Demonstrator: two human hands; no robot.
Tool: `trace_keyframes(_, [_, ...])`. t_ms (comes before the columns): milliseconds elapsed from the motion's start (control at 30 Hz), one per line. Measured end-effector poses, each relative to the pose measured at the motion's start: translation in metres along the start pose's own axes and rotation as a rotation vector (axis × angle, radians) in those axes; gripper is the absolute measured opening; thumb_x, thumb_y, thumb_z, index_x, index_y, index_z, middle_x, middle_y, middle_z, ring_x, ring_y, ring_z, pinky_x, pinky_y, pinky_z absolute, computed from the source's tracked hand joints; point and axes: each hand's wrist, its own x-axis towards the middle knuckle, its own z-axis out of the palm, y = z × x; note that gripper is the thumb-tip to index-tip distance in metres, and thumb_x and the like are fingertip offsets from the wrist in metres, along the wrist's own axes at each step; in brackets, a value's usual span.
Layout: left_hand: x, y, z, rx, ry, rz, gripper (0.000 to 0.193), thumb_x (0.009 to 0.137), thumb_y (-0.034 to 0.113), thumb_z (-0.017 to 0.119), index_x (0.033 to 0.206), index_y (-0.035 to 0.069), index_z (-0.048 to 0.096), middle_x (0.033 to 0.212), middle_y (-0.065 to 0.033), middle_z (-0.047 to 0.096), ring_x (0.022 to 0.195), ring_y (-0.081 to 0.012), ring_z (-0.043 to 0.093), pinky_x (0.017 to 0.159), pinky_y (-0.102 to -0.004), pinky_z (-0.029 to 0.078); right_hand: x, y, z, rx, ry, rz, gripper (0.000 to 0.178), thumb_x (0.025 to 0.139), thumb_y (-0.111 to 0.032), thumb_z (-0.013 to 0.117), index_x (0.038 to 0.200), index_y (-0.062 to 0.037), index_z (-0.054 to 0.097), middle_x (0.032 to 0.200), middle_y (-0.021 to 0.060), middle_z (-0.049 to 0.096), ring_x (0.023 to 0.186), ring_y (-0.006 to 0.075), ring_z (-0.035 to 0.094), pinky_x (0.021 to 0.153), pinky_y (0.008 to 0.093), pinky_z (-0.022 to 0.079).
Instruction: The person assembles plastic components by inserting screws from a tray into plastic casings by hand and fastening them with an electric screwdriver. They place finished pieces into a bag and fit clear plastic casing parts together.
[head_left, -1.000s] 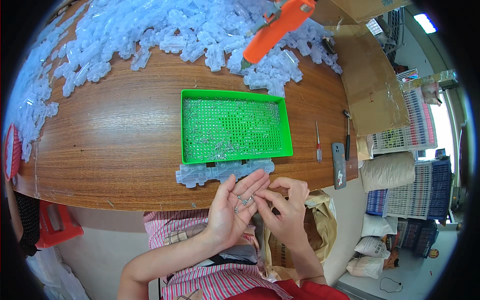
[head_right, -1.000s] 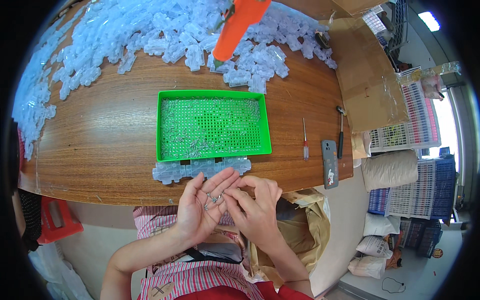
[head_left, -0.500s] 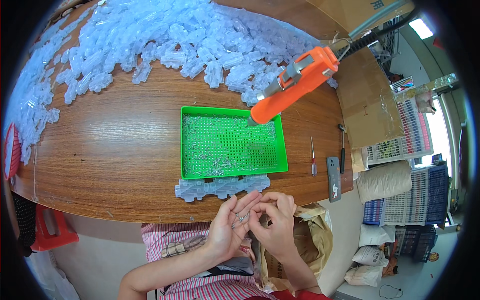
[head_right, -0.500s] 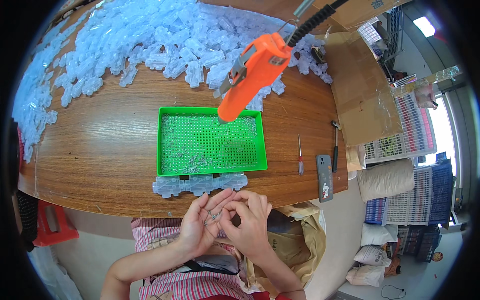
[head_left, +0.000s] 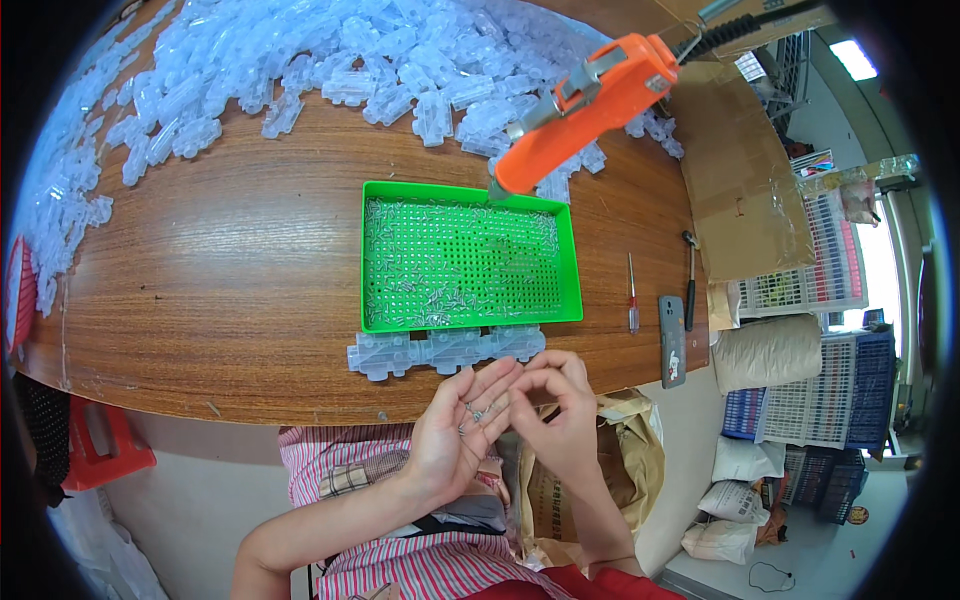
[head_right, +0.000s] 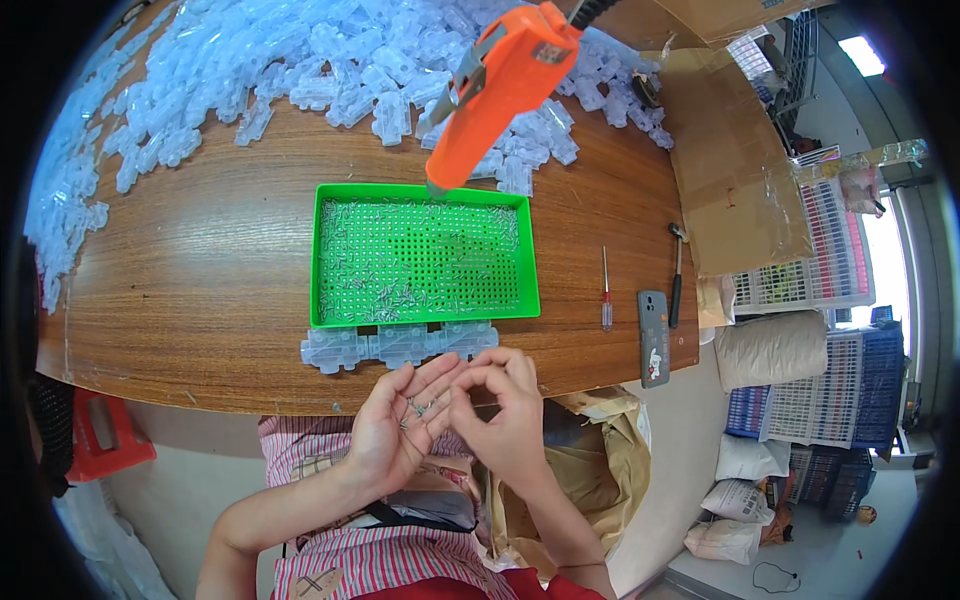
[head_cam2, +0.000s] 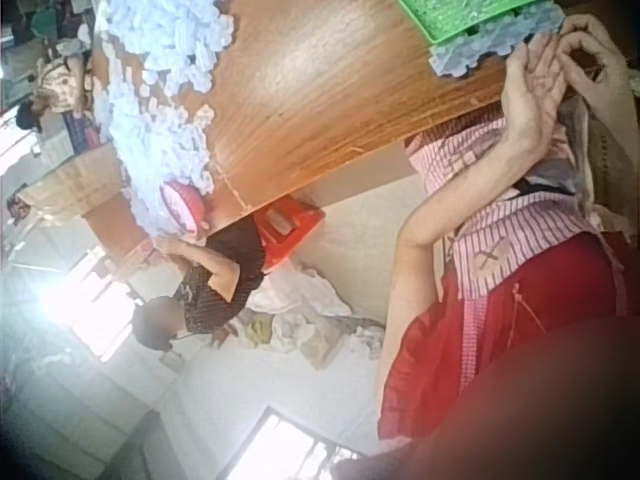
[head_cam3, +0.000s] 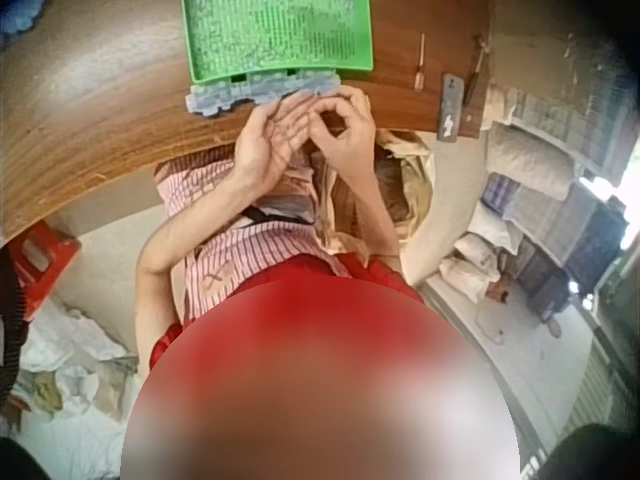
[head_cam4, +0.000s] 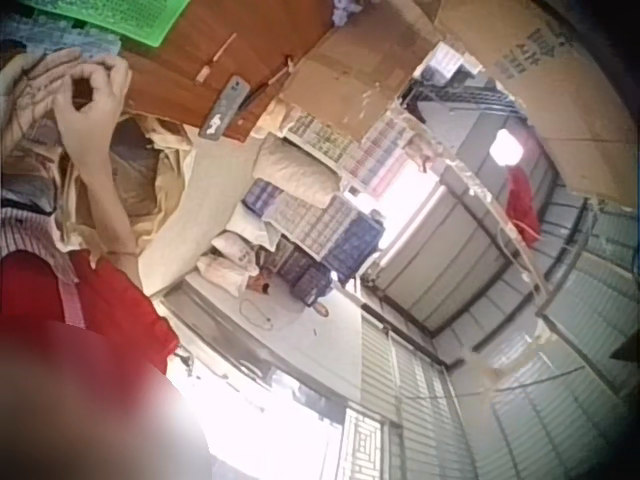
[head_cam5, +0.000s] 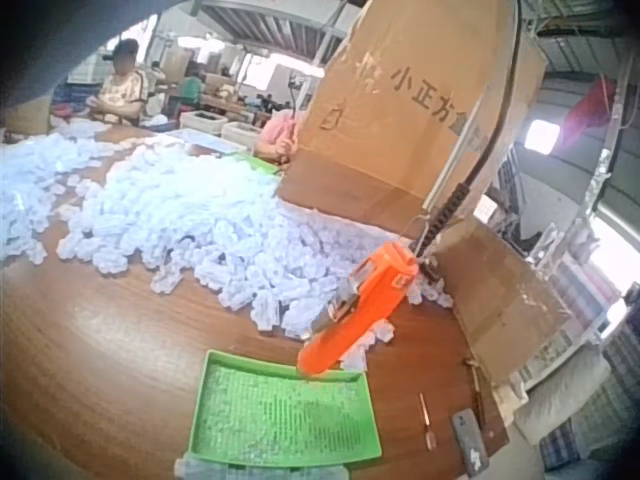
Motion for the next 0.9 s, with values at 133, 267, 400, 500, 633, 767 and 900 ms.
trace_keyframes(133, [-0.002,0.000,-0.003,-0.002,0.038,0.007,0.051,0.097,0.031,0.036,0.132,-0.007,0.039,0.137,-0.0185,0.043,0.129,-0.0248,0.041,0.108,-0.0356,0.034,0.016,0.031,0.013,0.065,0.137,-0.006,0.009,0.075,-0.006,0.067,0.083,-0.0045,0.063,0.099,0.0093,0.047,0.094,0.0226,0.048,0.083,0.0327,0.040])
trace_keyframes(267, [-0.006,0.002,-0.006,0.001,0.074,0.020,0.051,0.097,0.030,0.036,0.132,-0.007,0.039,0.137,-0.0195,0.043,0.128,-0.0250,0.042,0.108,-0.0361,0.033,0.026,0.035,0.025,0.035,0.114,-0.047,0.010,0.076,-0.008,0.069,0.084,-0.0058,0.063,0.099,0.0079,0.044,0.091,0.0220,0.040,0.082,0.0328,0.036])
trace_keyframes(400, [-0.005,0.003,-0.008,-0.031,0.112,0.037,0.047,0.097,0.026,0.034,0.130,-0.008,0.042,0.133,-0.0189,0.047,0.125,-0.0259,0.045,0.106,-0.0370,0.037,0.026,0.036,0.025,-0.066,0.129,-0.091,0.010,0.075,-0.008,0.069,0.084,-0.0070,0.064,0.098,0.0079,0.043,0.089,0.0220,0.039,0.079,0.0328,0.035])
trace_keyframes(500, [-0.004,0.003,-0.010,-0.049,0.119,0.043,0.047,0.097,0.025,0.034,0.130,-0.008,0.042,0.134,-0.0188,0.047,0.125,-0.0257,0.045,0.106,-0.0367,0.037,0.027,0.031,0.024,-0.097,0.129,-0.114,0.010,0.075,-0.008,0.070,0.083,-0.0075,0.064,0.098,0.0082,0.044,0.088,0.0223,0.039,0.077,0.0327,0.035])
trace_keyframes(633, [-0.004,0.004,-0.010,-0.058,0.124,0.050,0.047,0.097,0.025,0.033,0.130,-0.008,0.042,0.134,-0.0187,0.046,0.125,-0.0257,0.045,0.106,-0.0367,0.037,0.028,0.026,0.024,-0.126,0.134,-0.165,0.009,0.074,-0.008,0.071,0.081,-0.0079,0.065,0.097,0.0079,0.045,0.086,0.0224,0.040,0.076,0.0322,0.036])
trace_keyframes(767, [-0.005,0.005,-0.007,-0.051,0.132,0.048,0.047,0.097,0.025,0.033,0.129,-0.008,0.042,0.134,-0.0185,0.046,0.125,-0.0256,0.045,0.107,-0.0366,0.037,0.028,0.026,0.022,-0.110,0.139,-0.107,0.010,0.073,-0.007,0.071,0.081,-0.0073,0.066,0.096,0.0074,0.046,0.086,0.0217,0.043,0.074,0.0325,0.038])
trace_keyframes(900, [-0.005,0.006,-0.008,-0.060,0.102,0.049,0.047,0.097,0.026,0.033,0.129,-0.007,0.042,0.134,-0.0185,0.046,0.125,-0.0255,0.046,0.107,-0.0364,0.037,0.026,0.025,0.020,-0.009,0.139,-0.024,0.011,0.074,-0.005,0.071,0.084,-0.0056,0.066,0.095,0.0077,0.048,0.086,0.0214,0.049,0.075,0.0317,0.042])
